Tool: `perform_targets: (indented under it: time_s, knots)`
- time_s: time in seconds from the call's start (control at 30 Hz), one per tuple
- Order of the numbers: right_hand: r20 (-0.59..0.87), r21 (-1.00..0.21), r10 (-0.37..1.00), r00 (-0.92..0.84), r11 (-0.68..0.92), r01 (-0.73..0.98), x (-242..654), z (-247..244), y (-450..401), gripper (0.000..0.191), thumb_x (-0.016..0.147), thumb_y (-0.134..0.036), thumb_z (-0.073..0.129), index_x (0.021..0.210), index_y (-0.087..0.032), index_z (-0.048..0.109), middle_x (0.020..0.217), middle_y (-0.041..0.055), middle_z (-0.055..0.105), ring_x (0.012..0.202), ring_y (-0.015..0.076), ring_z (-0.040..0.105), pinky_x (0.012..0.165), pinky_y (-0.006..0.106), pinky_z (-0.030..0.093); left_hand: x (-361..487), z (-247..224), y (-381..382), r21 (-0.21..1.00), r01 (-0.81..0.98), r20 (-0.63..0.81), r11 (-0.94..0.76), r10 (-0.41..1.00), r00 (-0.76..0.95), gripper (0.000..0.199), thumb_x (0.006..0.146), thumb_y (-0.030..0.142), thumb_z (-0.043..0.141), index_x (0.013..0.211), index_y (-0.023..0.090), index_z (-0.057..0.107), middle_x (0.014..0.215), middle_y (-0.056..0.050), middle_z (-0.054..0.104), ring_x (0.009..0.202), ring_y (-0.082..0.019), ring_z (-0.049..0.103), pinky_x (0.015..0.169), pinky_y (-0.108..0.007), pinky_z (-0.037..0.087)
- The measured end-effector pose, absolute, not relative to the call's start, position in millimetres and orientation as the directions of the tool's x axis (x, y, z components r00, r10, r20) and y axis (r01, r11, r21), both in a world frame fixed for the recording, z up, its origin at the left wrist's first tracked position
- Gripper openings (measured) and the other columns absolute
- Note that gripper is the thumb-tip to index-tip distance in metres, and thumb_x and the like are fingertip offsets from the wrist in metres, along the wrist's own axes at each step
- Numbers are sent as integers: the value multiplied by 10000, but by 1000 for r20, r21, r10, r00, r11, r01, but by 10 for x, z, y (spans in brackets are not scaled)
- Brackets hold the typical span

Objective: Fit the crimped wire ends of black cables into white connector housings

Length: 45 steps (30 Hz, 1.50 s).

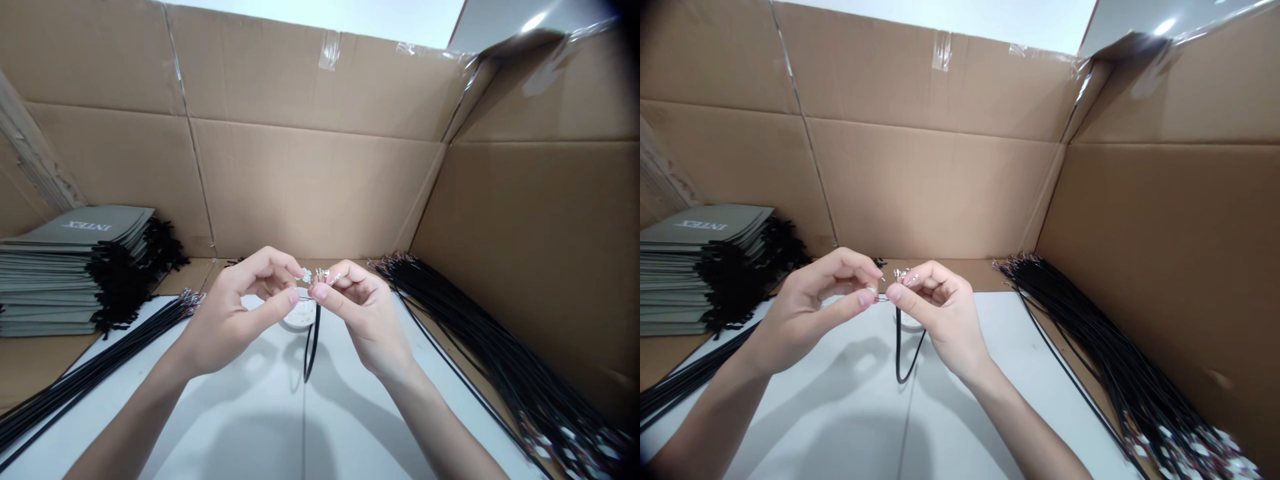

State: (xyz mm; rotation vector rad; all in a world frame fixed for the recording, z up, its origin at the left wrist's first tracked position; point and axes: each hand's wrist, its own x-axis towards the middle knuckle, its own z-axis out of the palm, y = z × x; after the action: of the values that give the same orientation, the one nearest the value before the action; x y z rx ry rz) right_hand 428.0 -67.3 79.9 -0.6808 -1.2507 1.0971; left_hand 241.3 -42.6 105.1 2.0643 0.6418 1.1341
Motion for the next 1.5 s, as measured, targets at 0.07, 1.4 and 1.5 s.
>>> perform_targets:
  time_s: [0.07,1.4,1.5]
  knots:
    - [410,-883,911,-43,384,-271,4272,806,-675,183,817,-271,804,764,-198,645,741,-32,646,688,88,550,652,224,426,2415,1048,-423,753,90,527,-652,680,510,99,954,226,598,1047,261,592,872,49,652,770,-88,603,719,-188,502]
    - [73,-886,843,-533,-190,-423,4355,829,-563,225,770,-305,825,892,-170,694,855,19,591,742,120,502,754,262,420,2318,1041,-342,282,231,681,-931,364,636,253,858,60,588,1010,253,647,813,37,694,637,-88,562,594,-212,462]
    - [79,-888,832,-549,-191,-418,4369,821,-554,233,771,-350,826,867,-183,694,833,9,567,756,133,505,781,275,422,2322,1031,-338,200,253,703,-947,319,636,200,880,104,583,987,258,652,827,11,701,625,-101,569,551,-230,443]
